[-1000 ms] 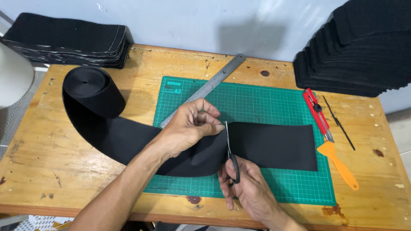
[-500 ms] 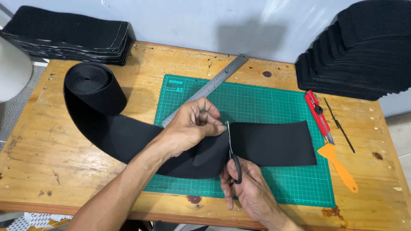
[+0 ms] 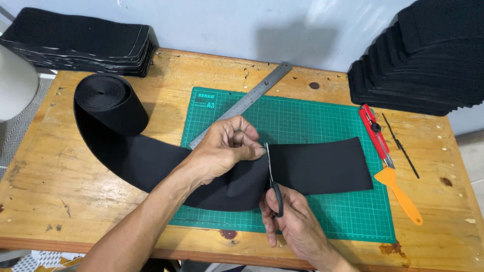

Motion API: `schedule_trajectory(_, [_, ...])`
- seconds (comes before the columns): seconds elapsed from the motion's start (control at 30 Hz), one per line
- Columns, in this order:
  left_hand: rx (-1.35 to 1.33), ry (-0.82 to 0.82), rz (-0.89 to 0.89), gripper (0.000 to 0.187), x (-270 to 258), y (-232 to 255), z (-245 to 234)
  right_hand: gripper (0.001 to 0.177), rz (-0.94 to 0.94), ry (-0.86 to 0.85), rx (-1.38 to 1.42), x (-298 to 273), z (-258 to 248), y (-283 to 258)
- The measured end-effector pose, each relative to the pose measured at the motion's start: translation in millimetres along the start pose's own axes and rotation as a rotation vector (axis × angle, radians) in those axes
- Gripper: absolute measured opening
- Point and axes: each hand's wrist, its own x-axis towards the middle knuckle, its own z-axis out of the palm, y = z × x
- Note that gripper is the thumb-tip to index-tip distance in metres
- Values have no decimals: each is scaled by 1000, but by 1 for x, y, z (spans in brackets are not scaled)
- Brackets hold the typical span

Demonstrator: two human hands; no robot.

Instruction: The person uses a metal ruler and a red utility knife to cut a straight line on a piece of black fabric placed on a green cutting mat. They then switch to scissors to trim the edges of the fabric, folding it to ensure a clean cut, and finally measure the piece again with the ruler.

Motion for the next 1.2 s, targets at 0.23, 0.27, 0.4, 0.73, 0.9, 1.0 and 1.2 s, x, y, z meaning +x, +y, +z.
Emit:
schedule_trajectory(0.23, [0,-20,30,23,-2,1,3,42,-62,-53,5,2,-3,0])
schedule_trajectory(0.27, [7,-18,26,23,-3,2,3,38,-53,-45,6,2,-3,1])
schedule_trajectory(0.4, [-12,-21,22,23,-2,2,2,37,-23,-18,-15,0,1,-2])
schedule_trajectory(0.73, [240,-60,38,23,-5,12,-2,47,0,-228,234,0,-19,-3])
schedule_trajectory(0.9, [313,-155,-8,23,-4,10,-3,69,250,-282,386,0,-35,-10])
schedule_trajectory(1.0, [366,-137,-52,21,-5,14,-2,60,19,-273,390,-1,-37,-19])
schedule_trajectory(1.2, [663,-91,58,17,-6,15,-7,30,-444,-98,-264,-18,-39,-47])
